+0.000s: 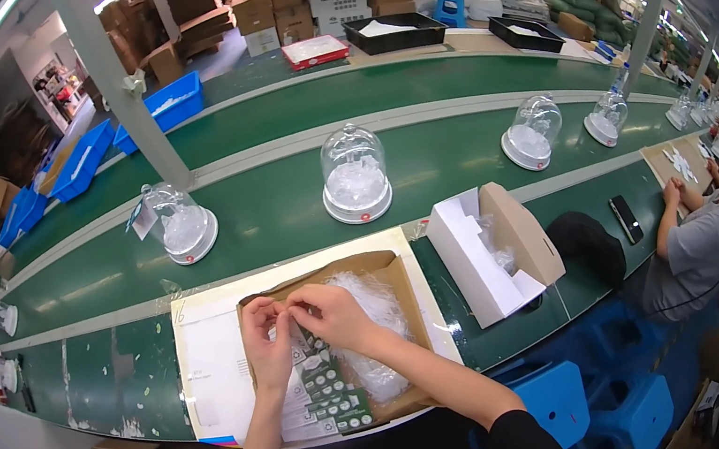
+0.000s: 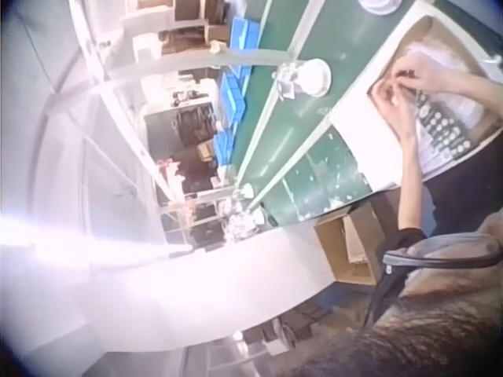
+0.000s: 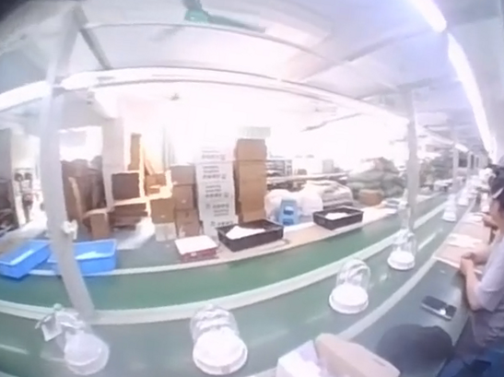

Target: Separating LED PCBs from a panel and placing them into transparent dome-shaped housings on an assembly line.

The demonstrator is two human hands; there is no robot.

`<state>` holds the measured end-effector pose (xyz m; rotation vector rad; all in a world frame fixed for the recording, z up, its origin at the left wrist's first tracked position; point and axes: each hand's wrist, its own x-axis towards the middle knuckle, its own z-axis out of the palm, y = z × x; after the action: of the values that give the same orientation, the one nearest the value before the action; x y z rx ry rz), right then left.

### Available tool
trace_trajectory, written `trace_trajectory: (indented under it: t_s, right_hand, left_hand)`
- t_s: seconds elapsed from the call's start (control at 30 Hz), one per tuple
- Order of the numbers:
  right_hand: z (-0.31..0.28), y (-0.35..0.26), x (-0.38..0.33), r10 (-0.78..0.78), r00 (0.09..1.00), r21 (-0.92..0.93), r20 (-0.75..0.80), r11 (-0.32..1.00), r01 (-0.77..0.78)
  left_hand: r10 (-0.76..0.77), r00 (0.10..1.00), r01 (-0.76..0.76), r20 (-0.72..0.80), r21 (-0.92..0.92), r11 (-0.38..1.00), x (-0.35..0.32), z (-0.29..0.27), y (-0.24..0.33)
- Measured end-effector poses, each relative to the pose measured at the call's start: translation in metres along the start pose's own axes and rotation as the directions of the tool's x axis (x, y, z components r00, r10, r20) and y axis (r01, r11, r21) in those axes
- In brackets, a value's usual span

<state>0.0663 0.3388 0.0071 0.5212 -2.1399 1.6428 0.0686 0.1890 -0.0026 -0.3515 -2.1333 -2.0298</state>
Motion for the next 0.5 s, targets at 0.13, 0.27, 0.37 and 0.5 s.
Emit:
trace_trajectory:
  t_s: [0.13,0.27,0.37,0.5]
  right_hand:
    - [-0.011,-0.003,0.003,-0.029,0.997,-0.075,0.072,0.997,0.035]
    - [-0.022,-0.004,0.004,0.007,0.991,-0.046,0.136,0.999,-0.001]
    - [-0.026,-0.003,0.004,0.034,0.988,-0.003,0.153,0.999,-0.034]
    - [-0.027,-0.004,0.006,0.085,0.983,0.023,0.165,0.996,-0.09]
  left_hand:
    - [0.02,0.999,-0.021,0.026,0.066,0.998,-0.004,0.004,0.006]
    - [0.009,0.999,-0.011,0.045,0.045,0.999,-0.006,0.012,0.013]
    - [0.028,0.997,-0.032,0.077,0.053,0.998,-0.007,0.013,0.012]
    - [0.075,0.997,-0.076,0.032,0.029,0.997,-0.006,0.015,0.009]
